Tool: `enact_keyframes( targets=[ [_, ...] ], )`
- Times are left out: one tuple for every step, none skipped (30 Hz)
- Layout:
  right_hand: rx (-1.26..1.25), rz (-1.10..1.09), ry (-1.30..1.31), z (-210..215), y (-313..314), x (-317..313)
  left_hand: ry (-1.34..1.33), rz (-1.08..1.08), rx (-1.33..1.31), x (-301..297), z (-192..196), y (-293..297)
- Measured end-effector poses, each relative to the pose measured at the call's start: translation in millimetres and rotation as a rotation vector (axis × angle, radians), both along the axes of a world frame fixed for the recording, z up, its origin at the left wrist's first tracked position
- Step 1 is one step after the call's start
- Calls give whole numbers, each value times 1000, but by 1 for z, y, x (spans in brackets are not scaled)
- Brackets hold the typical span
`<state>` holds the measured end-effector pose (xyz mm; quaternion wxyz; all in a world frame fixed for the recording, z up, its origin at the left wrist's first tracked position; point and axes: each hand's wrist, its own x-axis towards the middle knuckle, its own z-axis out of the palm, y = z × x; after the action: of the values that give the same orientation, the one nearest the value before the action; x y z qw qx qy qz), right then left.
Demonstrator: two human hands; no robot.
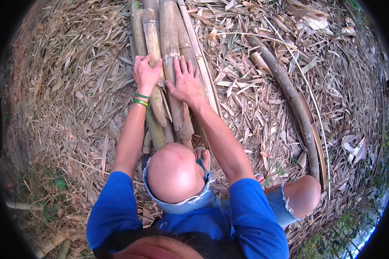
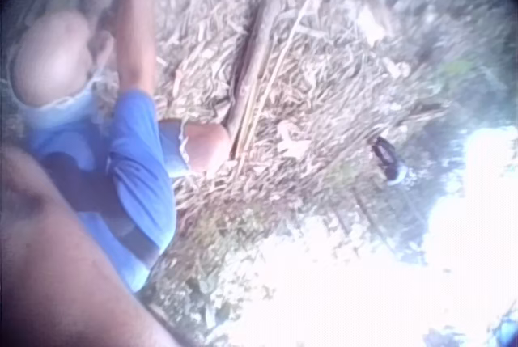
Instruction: The person ties a bundle of bamboo stalks together with a fiber strip and uses a machete to strip a piece of wood while sitting on the ground.
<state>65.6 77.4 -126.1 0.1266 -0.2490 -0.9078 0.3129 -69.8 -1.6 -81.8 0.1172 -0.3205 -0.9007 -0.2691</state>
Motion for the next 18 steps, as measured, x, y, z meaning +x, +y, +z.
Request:
enact_keyframes(
  targets=[
    [-22, 4, -8, 1, 1, 2, 17, -27, 25, 2, 1, 2],
    [-44, 6, -16, 1, 2, 3, -72, -44, 25, 3, 3, 4],
    [-75, 23, -26, 2, 5, 3, 58, -116, 23, 7, 4, 5],
    [-99, 32, -32, 9, 5, 4, 186, -181, 22, 11, 7, 4],
    [-97, 34, 6, 8, 8, 3, 143, -239, -3, 14, 9, 7],
    [-95, 37, 44, 8, 11, 3, 239, -253, -59, 16, 4, 9],
    [-71, 34, 44, 13, 10, 1, 227, -231, -133, 13, -5, 4],
    [-122, 36, 64, 12, 14, 0, 217, -218, -201, 11, -14, 3],
    [-112, 47, 70, 12, 19, -1, 198, -201, -251, 8, -22, 0],
    [-99, 50, 72, 11, 26, 1, 250, -199, -286, 11, -22, 4],
    [-122, 53, 101, 9, 31, 4, 276, -166, -341, 18, -23, 8],
    [-144, 53, 131, 8, 36, 8, 303, -133, -395, 24, -24, 11],
    [-165, 47, 159, 5, 42, 14, 231, -182, -254, 27, -21, 15],
    [-120, 13, 178, 1, 48, 23, 243, -173, -297, 41, -4, 23],
    [-129, -23, 230, -2, 56, 30, 279, -173, -331, 49, 5, 29],
    [-144, -58, 280, -5, 63, 39, 313, -173, -371, 52, 10, 30],
    [-161, -76, 240, -10, 76, 52, 298, -174, -466, 54, 9, 31],
    [-174, -90, 204, -15, 96, 65, 288, -172, -558, 49, 6, 33]
  ],
)
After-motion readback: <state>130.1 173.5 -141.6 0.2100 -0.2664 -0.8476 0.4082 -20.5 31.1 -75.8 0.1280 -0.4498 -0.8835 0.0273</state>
